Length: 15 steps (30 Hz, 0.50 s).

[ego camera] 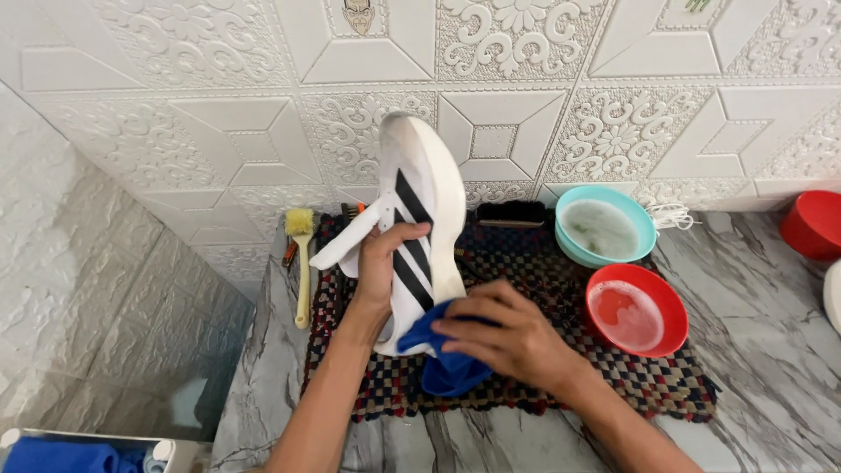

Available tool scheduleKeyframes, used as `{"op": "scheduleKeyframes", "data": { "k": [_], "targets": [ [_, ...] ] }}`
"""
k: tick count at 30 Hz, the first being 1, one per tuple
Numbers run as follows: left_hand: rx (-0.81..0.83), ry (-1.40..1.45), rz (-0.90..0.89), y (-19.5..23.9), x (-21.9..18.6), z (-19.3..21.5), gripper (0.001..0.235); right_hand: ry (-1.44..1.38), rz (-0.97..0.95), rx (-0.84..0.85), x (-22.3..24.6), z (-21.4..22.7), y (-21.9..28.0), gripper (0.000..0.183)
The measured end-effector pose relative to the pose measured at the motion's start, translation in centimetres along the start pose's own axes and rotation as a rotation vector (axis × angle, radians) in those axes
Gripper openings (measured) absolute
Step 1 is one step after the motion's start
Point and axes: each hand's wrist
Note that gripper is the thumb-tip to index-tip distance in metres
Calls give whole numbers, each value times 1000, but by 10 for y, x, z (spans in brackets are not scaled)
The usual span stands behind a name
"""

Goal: The person scrubs a white sneaker with black stripes using a brush dipped in soapy water, then wipes it with a blue cloth. The person repeats the scrubbing and wiping process on different parts of the shoe.

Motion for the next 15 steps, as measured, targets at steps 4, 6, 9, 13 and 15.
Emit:
{"op": "scheduleKeyframes", "data": {
  "k": [4, 6, 9, 13, 15],
  "targets": [
    [13, 142, 0, -35, 69, 80, 38, 48, -62, -321, 0, -8, -7, 14],
    [19, 82, -22, -29, 59, 69, 37, 48, -83, -368, -5, -15, -2, 18],
    [61, 76, -8, -32, 54, 76, 43, 99, 95, -250, 13, -10, -4, 25],
    [46, 133, 22, -28, 54, 70, 40, 155, 199, -234, 12, -14, -7, 18],
    [31, 210, 84, -13, 52, 54, 38, 128, 108, -278, 10, -18, -10, 13]
  ]
}}
Point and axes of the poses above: each hand's wrist, its own y-axis away from the middle knuckle, its own z-axis out of the back of the hand, x = y × z, and after that the axes turned 15 degrees about x, right-handed
